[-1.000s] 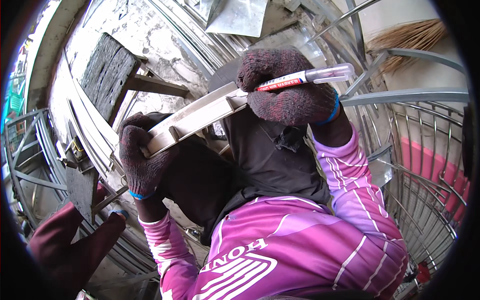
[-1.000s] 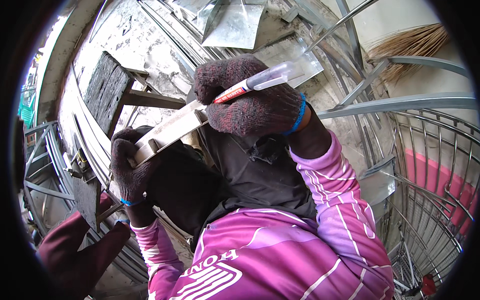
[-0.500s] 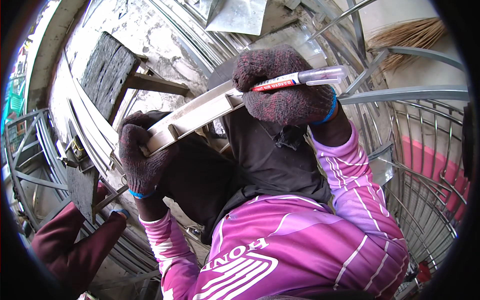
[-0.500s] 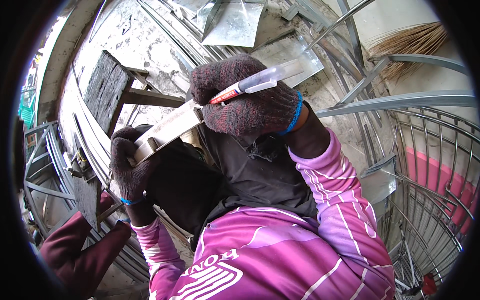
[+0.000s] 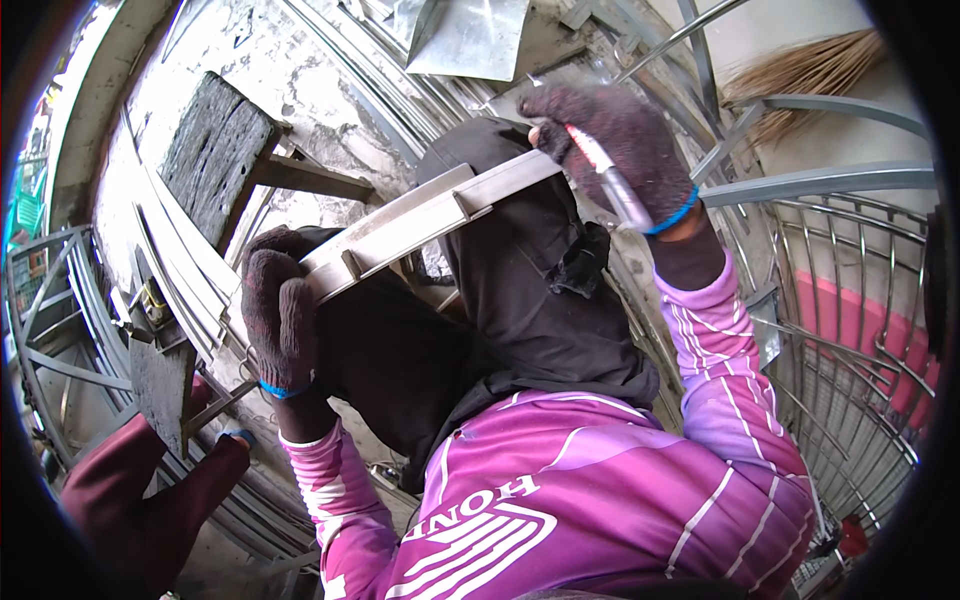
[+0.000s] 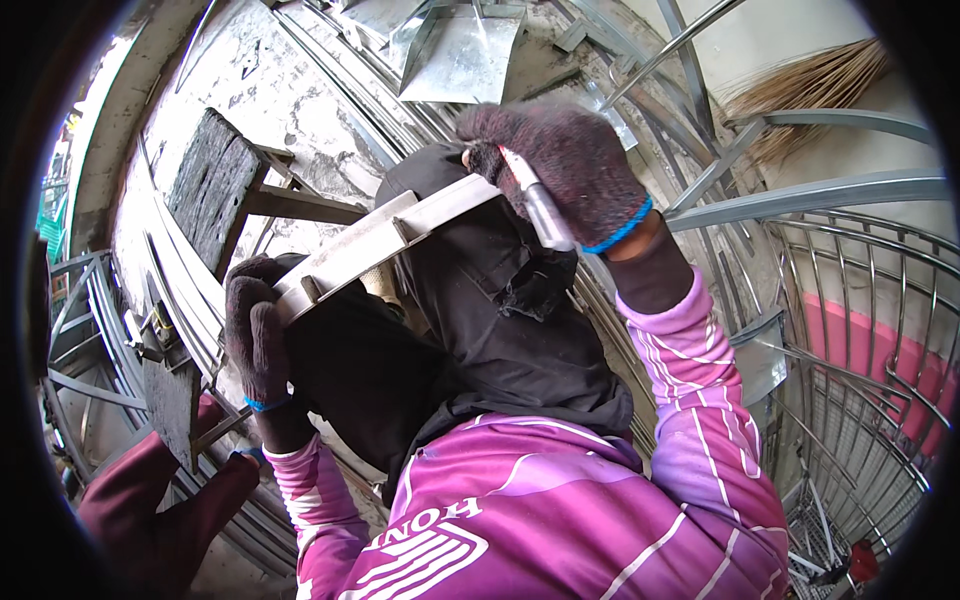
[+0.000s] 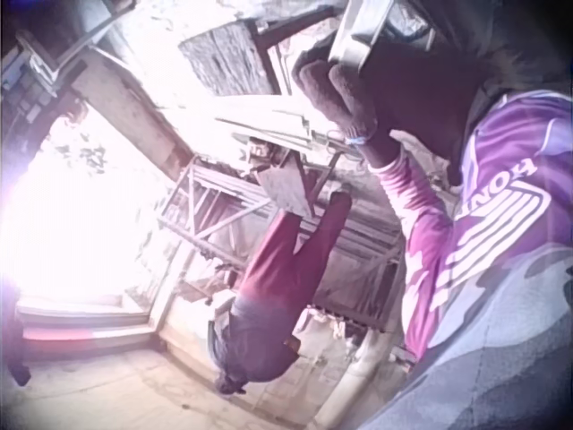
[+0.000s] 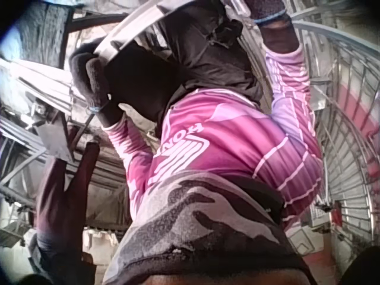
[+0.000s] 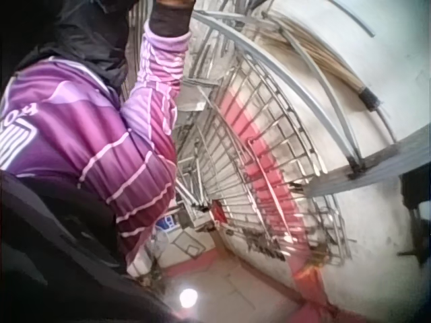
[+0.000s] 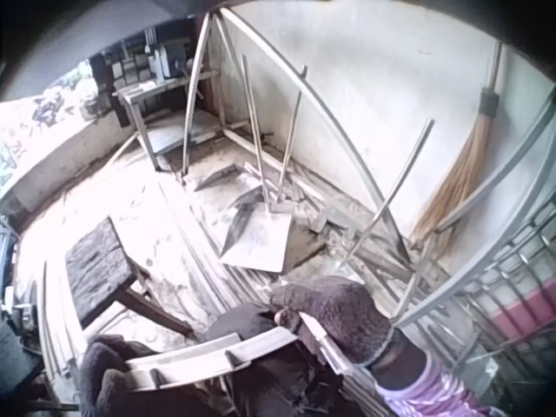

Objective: Marking and organizing metal strips in a workshop environment.

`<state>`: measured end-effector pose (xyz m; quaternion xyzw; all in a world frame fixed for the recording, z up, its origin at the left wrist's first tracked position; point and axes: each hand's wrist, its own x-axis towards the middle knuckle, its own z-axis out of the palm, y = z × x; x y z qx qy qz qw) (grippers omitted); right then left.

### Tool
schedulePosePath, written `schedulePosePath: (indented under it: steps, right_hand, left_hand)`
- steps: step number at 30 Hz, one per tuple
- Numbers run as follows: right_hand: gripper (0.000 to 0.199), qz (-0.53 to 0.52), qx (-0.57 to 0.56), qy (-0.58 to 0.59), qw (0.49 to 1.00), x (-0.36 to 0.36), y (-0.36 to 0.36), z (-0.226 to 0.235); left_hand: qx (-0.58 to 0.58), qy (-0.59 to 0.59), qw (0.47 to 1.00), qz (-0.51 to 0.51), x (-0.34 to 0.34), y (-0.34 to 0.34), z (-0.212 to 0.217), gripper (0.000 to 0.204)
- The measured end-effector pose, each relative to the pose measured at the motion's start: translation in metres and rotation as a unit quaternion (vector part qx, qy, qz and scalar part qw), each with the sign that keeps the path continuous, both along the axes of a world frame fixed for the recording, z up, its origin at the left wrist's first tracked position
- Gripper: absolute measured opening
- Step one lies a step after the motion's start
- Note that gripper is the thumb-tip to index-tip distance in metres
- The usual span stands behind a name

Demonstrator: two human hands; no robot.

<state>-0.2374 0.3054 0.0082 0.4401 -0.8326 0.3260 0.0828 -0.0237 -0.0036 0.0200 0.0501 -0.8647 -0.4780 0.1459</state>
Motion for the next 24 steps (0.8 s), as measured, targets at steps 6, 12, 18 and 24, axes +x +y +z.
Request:
schedulePosePath:
  steps: [6,12,18,24]
  right_hand:
    - [0.032,-0.143,0.021,0.045,0.988,-0.038,0.021,0.003]
    - [0.012,-0.254,-0.026,0.194,0.947,-0.048,0.029,0.054]
    - [0.018,-0.037,-0.150,0.197,0.968,-0.003,-0.038,0.106]
    - [0.017,0.045,-0.306,0.323,0.895,0.019,-0.071,0.171]
  left_hand:
    - [0.041,-0.001,0.997,0.063,0.011,0.000,-0.008,0.026]
    - [-0.235,0.121,0.953,0.149,-0.003,0.015,0.032,0.065]
    - [-0.301,0.070,0.951,0.028,-0.009,0.048,0.114,0.066]
    - [-0.114,0.073,0.990,0.035,-0.020,0.025,0.113,0.023]
